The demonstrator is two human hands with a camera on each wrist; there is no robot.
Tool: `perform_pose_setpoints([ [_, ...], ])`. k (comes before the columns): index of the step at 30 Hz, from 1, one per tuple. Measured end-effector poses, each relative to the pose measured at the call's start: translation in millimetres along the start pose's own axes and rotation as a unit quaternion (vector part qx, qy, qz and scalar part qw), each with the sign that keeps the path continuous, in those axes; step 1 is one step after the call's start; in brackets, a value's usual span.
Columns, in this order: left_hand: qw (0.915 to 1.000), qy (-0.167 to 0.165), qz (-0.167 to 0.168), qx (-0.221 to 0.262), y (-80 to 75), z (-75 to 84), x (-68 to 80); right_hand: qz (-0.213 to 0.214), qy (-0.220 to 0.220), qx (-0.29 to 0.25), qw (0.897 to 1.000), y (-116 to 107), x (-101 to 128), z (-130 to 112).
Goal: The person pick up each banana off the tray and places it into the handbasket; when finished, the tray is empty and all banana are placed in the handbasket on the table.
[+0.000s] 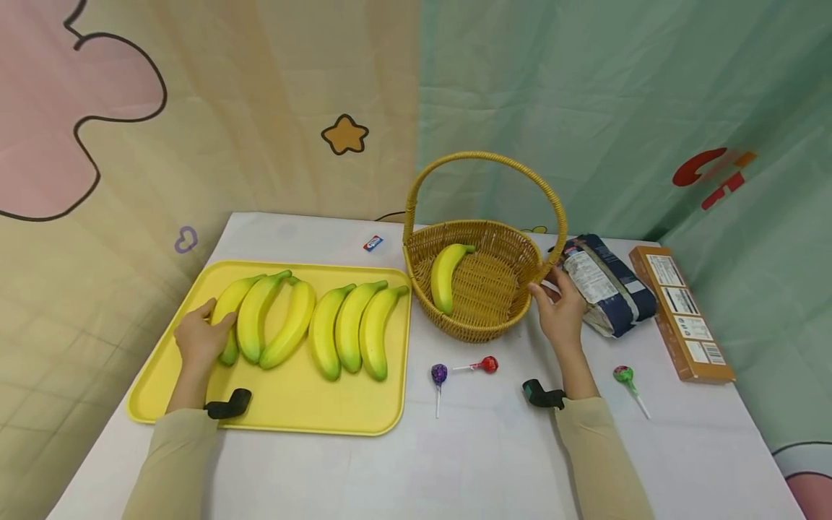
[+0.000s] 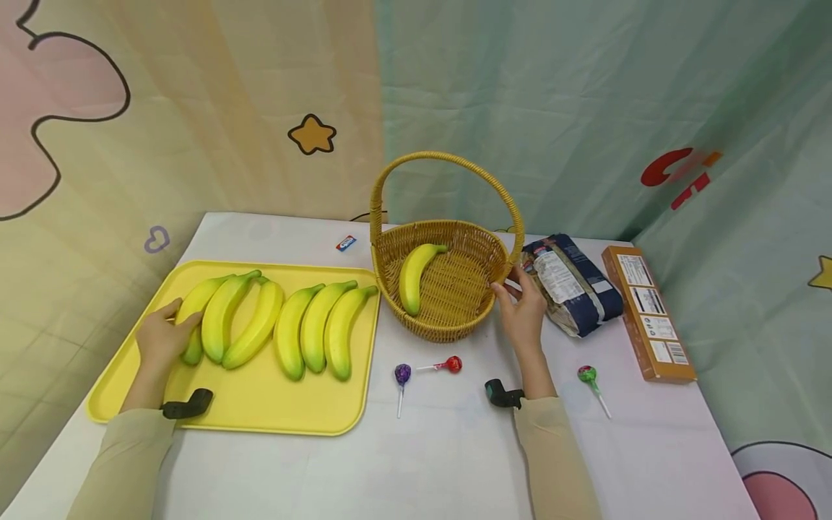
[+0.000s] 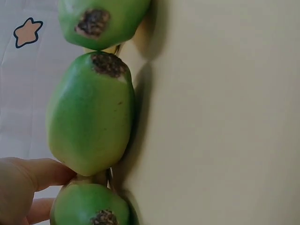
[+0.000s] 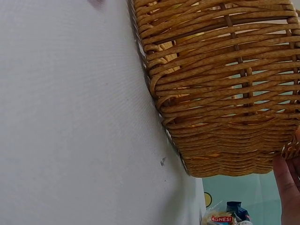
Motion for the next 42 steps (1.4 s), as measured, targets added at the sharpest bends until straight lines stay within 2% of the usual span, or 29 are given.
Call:
perform_pose_setpoints([
  [4, 0.9994, -0.004, 0.035, 0.008, -8.4, 0.0, 1.3, 0.001, -0.005, -0.008, 1.0, 0, 0, 3],
  [9, 0.9936, -0.007, 0.109, 0.032, -25.4, 8.6, 5.7, -0.005, -0.004, -0.01, 1.0, 1, 0, 1],
  [12, 0.9884, 0.003, 0.14, 0.058, -29.4, 24.0, 11.5, -0.004, -0.005, -0.003, 1.0, 0, 0, 2],
  [16, 0.9842, 0.038, 0.143, 0.098, -20.6, 60.2, 24.9, 0.001, -0.002, 0.012, 1.0, 0, -2, 5],
  [20, 0.9803, 0.115, 0.101, 0.125, 7.4, 114.0, 43.5, 0.004, 0.002, 0.017, 1.0, 0, -2, 8],
  [23, 0.9714, 0.187, 0.053, 0.136, 37.1, 160.5, 61.9, 0.007, -0.002, 0.018, 1.0, -1, -2, 8],
  [27, 0.9528, 0.254, -0.009, 0.166, 76.7, 220.1, 86.9, 0.009, -0.012, 0.009, 1.0, -1, -2, 4],
  [31, 0.9334, 0.303, -0.045, 0.187, 113.3, 271.1, 103.7, 0.008, -0.02, 0.003, 1.0, 0, -2, 1],
  [33, 0.9277, 0.318, -0.055, 0.187, 130.5, 289.8, 107.9, 0.004, -0.023, 0.002, 1.0, 1, -1, 0],
  [35, 0.9275, 0.323, -0.063, 0.178, 147.1, 303.4, 109.1, 0.001, -0.024, 0.001, 1.0, 2, -1, 0],
  [38, 0.9318, 0.317, -0.075, 0.161, 169.9, 316.8, 107.6, 0.0, -0.026, -0.002, 1.0, 2, -1, 1],
  [42, 0.9415, 0.303, -0.077, 0.126, 196.3, 326.0, 100.9, 0.002, -0.026, 0.005, 1.0, 0, -1, 2],
])
Point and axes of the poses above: each hand's wrist, its own x-axis away from the middle knuckle, its own y-axis out of the palm, z = x × y, the point moved 9 cm from there along -x, towards the middle knuckle, and after that the axes turned 2 degrees about x, right-handed, at the moved point
